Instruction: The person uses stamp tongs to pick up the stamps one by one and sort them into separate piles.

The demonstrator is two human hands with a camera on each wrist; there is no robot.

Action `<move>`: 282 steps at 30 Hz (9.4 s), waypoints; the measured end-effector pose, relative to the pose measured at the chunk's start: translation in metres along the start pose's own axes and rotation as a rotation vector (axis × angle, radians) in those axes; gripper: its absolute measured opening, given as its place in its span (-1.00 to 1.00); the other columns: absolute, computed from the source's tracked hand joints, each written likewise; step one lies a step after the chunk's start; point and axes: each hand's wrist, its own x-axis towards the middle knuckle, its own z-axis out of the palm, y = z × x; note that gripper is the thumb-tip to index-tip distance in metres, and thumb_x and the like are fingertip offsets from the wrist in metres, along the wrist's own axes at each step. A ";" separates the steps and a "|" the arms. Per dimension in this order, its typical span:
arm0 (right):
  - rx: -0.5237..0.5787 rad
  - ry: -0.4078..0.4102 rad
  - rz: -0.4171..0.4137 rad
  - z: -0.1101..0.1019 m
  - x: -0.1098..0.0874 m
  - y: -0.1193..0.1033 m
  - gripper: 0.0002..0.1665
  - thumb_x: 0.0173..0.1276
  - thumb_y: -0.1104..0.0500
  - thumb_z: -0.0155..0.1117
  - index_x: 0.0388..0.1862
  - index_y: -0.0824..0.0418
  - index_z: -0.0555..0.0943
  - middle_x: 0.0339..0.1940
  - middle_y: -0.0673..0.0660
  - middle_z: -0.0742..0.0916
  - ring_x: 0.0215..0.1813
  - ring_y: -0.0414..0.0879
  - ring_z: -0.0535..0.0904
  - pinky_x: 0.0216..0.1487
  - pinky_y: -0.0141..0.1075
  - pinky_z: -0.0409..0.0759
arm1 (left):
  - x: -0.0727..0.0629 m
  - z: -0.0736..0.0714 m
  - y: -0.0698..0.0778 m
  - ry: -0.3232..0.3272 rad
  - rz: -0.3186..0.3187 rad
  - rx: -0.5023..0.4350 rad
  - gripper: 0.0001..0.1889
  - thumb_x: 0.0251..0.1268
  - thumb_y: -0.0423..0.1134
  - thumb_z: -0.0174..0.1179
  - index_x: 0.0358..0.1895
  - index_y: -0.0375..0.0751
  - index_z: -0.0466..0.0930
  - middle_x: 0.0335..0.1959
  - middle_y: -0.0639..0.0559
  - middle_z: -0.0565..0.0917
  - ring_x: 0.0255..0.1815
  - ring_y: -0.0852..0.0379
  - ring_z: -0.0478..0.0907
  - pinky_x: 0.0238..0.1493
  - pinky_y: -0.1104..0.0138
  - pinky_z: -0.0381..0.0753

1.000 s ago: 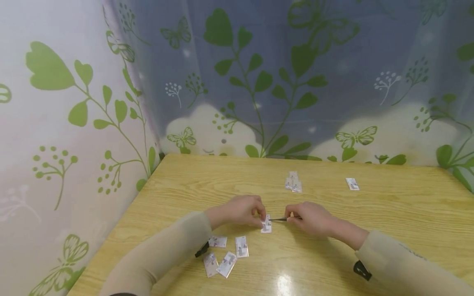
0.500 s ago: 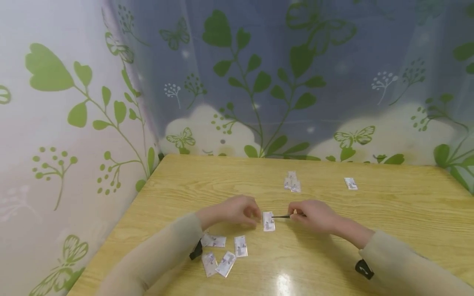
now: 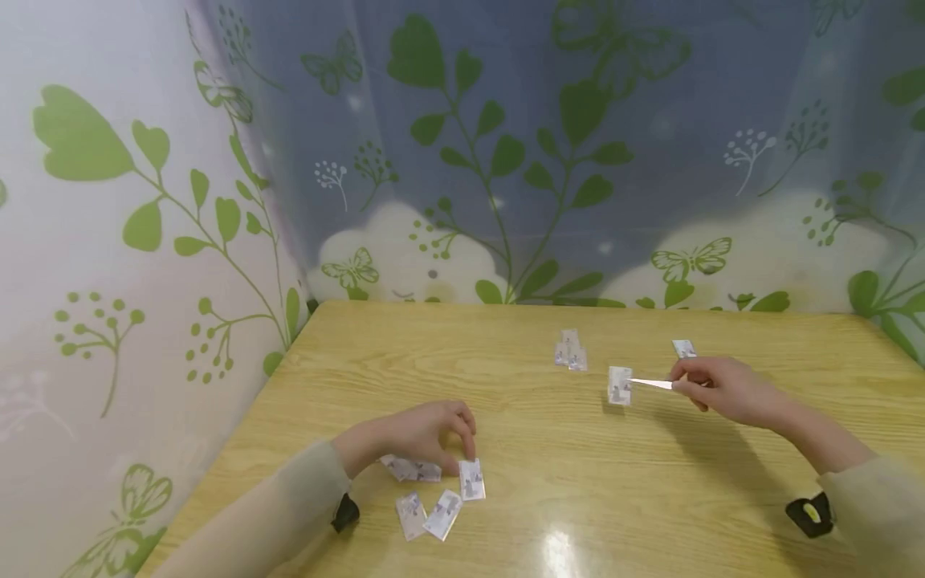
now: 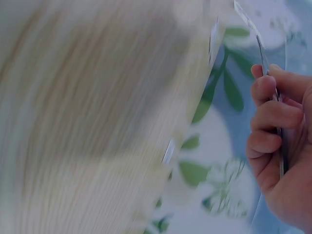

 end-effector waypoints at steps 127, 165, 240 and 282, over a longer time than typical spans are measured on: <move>0.096 -0.293 -0.229 0.129 0.056 -0.133 -0.86 0.43 0.21 0.19 -0.13 0.15 0.67 -0.70 -0.17 0.52 -0.66 -0.36 0.33 -0.58 -0.44 0.35 | -0.002 0.002 0.004 0.020 -0.002 0.047 -0.83 0.06 -0.30 0.43 -0.30 0.08 0.73 0.01 0.16 0.49 0.07 0.20 0.39 0.21 0.24 0.33; -0.045 -0.015 -0.123 0.060 0.028 -0.085 -0.90 0.46 0.11 0.16 -0.28 0.05 0.56 -0.72 -0.16 0.29 -0.66 -0.31 0.11 -0.59 -0.38 0.12 | -0.018 0.004 0.008 -0.029 -0.045 0.013 -0.76 -0.17 -0.20 0.55 -0.39 0.14 0.71 -0.03 0.25 0.45 0.05 0.23 0.29 0.20 0.25 0.27; 0.053 -0.111 -0.010 0.017 0.001 -0.015 -0.80 0.51 0.15 0.09 -0.12 0.28 0.53 -0.57 -0.03 0.59 -0.66 -0.24 0.36 -0.60 -0.32 0.40 | -0.017 0.006 0.010 -0.021 -0.005 0.107 -0.81 -0.09 -0.20 0.51 -0.39 0.13 0.70 -0.03 0.23 0.45 0.02 0.25 0.30 0.13 0.34 0.34; 0.098 -0.321 -0.317 0.143 0.050 -0.155 -0.90 0.39 0.20 0.25 -0.36 0.12 0.59 -0.68 -0.22 0.47 -0.66 -0.42 0.33 -0.61 -0.50 0.36 | -0.018 0.006 0.012 -0.014 0.011 0.104 -0.83 -0.05 -0.20 0.50 -0.38 0.12 0.70 -0.03 0.20 0.46 -0.05 0.24 0.30 0.04 0.37 0.34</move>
